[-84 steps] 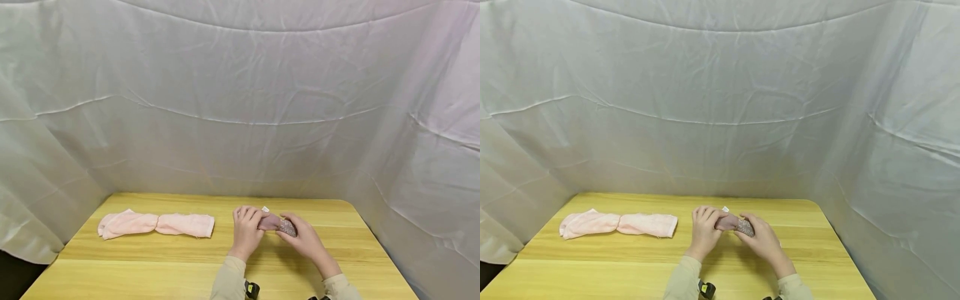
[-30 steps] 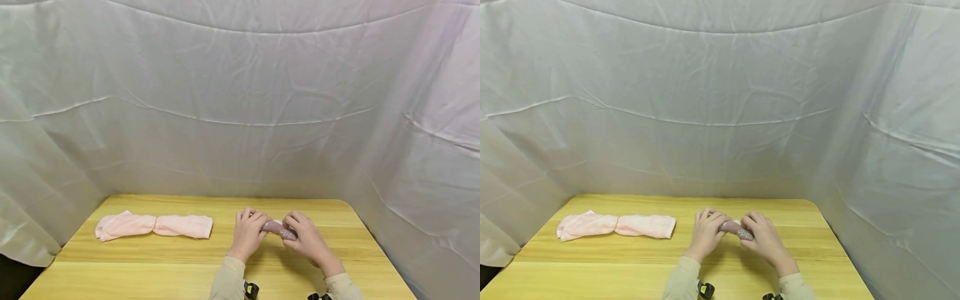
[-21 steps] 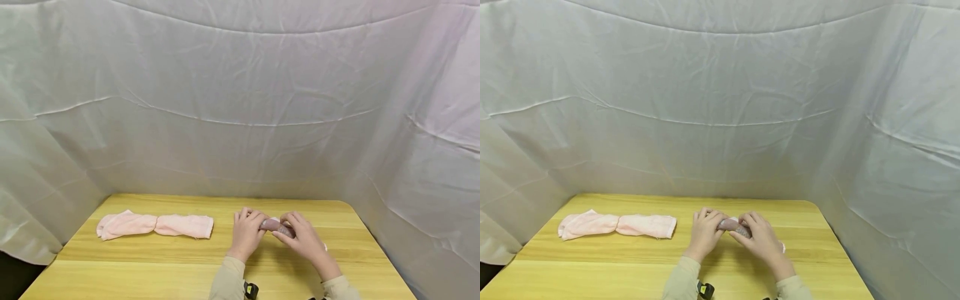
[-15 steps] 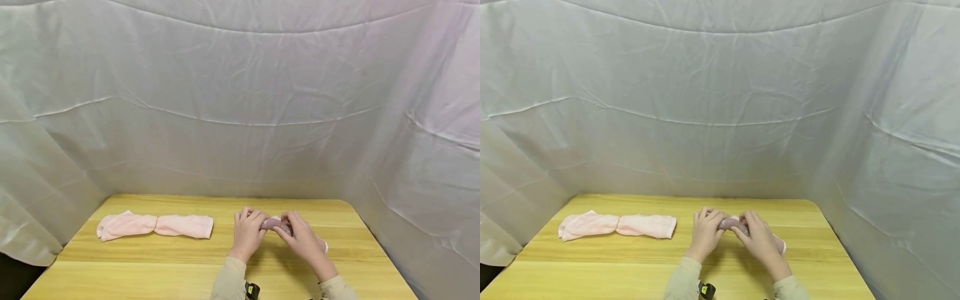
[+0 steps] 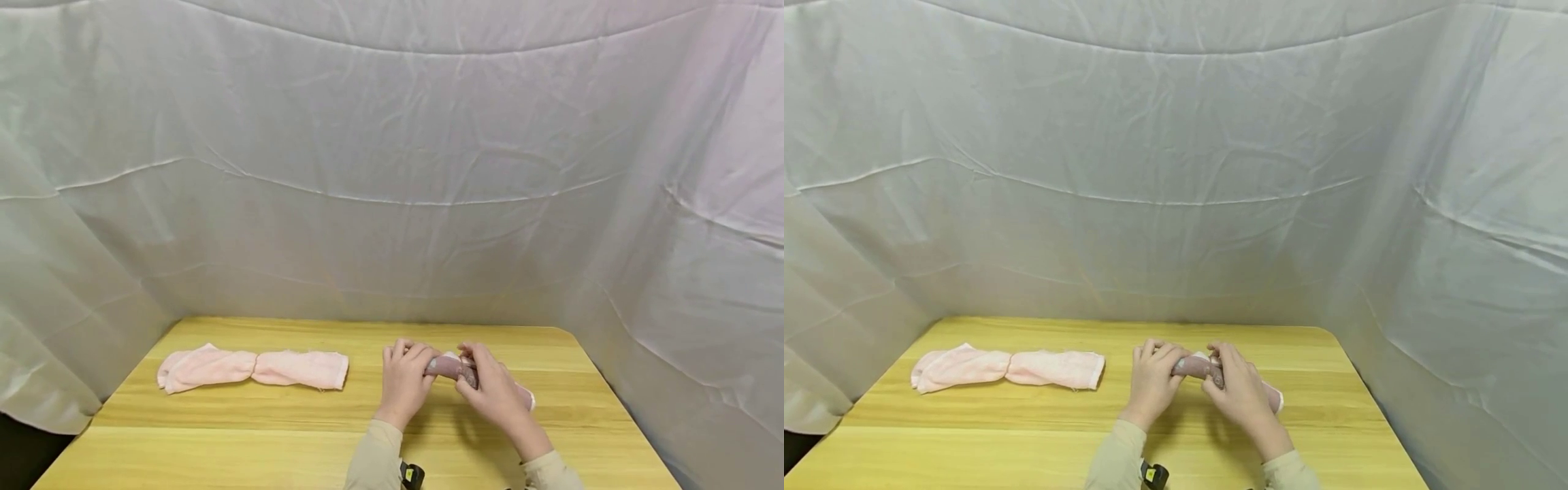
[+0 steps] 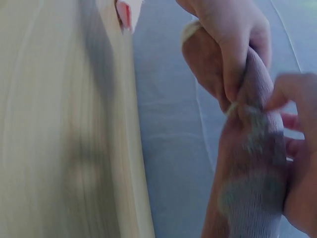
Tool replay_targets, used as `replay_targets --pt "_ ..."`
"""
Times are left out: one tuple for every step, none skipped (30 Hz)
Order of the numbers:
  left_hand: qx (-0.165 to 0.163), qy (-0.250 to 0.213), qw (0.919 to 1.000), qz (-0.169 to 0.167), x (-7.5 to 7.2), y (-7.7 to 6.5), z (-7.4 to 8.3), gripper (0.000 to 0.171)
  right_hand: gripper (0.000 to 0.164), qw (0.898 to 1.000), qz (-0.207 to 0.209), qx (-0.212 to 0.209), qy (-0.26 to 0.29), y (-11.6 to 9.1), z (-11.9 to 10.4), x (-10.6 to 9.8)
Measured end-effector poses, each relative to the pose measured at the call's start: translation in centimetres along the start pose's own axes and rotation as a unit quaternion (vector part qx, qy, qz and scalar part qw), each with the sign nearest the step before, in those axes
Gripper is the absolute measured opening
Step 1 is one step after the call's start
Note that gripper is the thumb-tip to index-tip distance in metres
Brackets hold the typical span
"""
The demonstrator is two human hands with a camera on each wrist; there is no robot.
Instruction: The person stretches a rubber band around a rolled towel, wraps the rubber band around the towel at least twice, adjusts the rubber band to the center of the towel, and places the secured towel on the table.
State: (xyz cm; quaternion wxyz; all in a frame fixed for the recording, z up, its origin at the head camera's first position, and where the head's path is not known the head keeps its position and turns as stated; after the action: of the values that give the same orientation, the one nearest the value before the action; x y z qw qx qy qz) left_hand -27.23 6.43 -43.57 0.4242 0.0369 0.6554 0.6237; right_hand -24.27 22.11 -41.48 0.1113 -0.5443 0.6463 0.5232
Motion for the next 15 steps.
replay_targets --pt "-0.002 -0.002 1.0 0.003 -0.01 -0.01 -0.06 0.027 0.055 1.0 -0.005 -0.004 0.003 0.02 0.03 0.02" --pt "-0.002 -0.002 1.0 0.007 -0.03 0.0 -0.11 0.028 0.059 1.0 -0.009 -0.01 0.006 0.06 0.06 0.03" --pt "-0.002 -0.002 1.0 0.009 -0.03 0.0 -0.15 0.028 0.062 1.0 -0.013 -0.016 0.007 0.12 0.11 0.05" --pt "0.0 -0.002 0.9999 0.01 -0.05 0.03 -0.16 0.029 0.064 1.0 -0.015 -0.023 0.002 0.17 0.17 0.05" --pt "0.002 -0.003 0.9999 0.01 -0.07 0.06 -0.16 0.029 0.065 0.999 -0.014 -0.033 -0.002 0.2 0.24 0.02" --pt "0.004 -0.003 0.9999 0.011 -0.09 0.07 -0.16 0.029 0.064 0.999 -0.012 -0.043 -0.002 0.23 0.33 -0.02" --pt "0.004 -0.003 0.9999 0.011 -0.1 0.08 -0.18 0.03 0.061 0.999 -0.009 -0.053 0.0 0.25 0.39 -0.09" --pt "0.003 -0.002 0.9999 0.012 -0.13 0.09 -0.21 0.03 0.057 0.998 -0.005 -0.064 0.004 0.24 0.45 -0.18" --pt "-0.001 -0.002 0.9999 0.011 -0.15 0.09 -0.26 0.03 0.053 0.997 0.0 -0.075 0.01 0.24 0.49 -0.29" --pt "-0.004 -0.002 0.9999 0.012 -0.16 0.1 -0.31 0.031 0.049 0.996 0.005 -0.083 0.014 0.22 0.52 -0.4" --pt "-0.007 -0.002 0.9999 0.011 -0.17 0.09 -0.36 0.031 0.045 0.996 0.011 -0.089 0.017 0.21 0.53 -0.52" --pt "-0.009 -0.002 0.9999 0.014 -0.2 0.09 -0.39 0.03 0.041 0.995 0.016 -0.092 0.019 0.22 0.54 -0.62" --pt "-0.011 -0.001 0.9998 0.014 -0.19 0.1 -0.4 0.03 0.038 0.995 0.021 -0.092 0.017 0.23 0.55 -0.69" --pt "-0.01 -0.001 0.9998 0.015 -0.18 0.09 -0.38 0.03 0.035 0.996 0.025 -0.088 0.012 0.25 0.57 -0.73" --pt "-0.008 -0.001 0.9998 0.017 -0.17 0.1 -0.32 0.03 0.032 0.996 0.028 -0.082 0.004 0.29 0.57 -0.75"
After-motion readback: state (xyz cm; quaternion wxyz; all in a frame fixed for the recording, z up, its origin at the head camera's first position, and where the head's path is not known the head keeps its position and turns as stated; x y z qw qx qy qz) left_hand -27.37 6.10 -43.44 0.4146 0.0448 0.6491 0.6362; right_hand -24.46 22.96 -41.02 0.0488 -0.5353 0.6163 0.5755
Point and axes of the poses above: each hand's wrist, its own y-axis towards the middle knuckle, its own x-axis out of the palm, z = x × y, the point moved 4 cm from there along y, towards the middle knuckle, and after that the axes turned 1 degree about y, right-handed, at the moved point
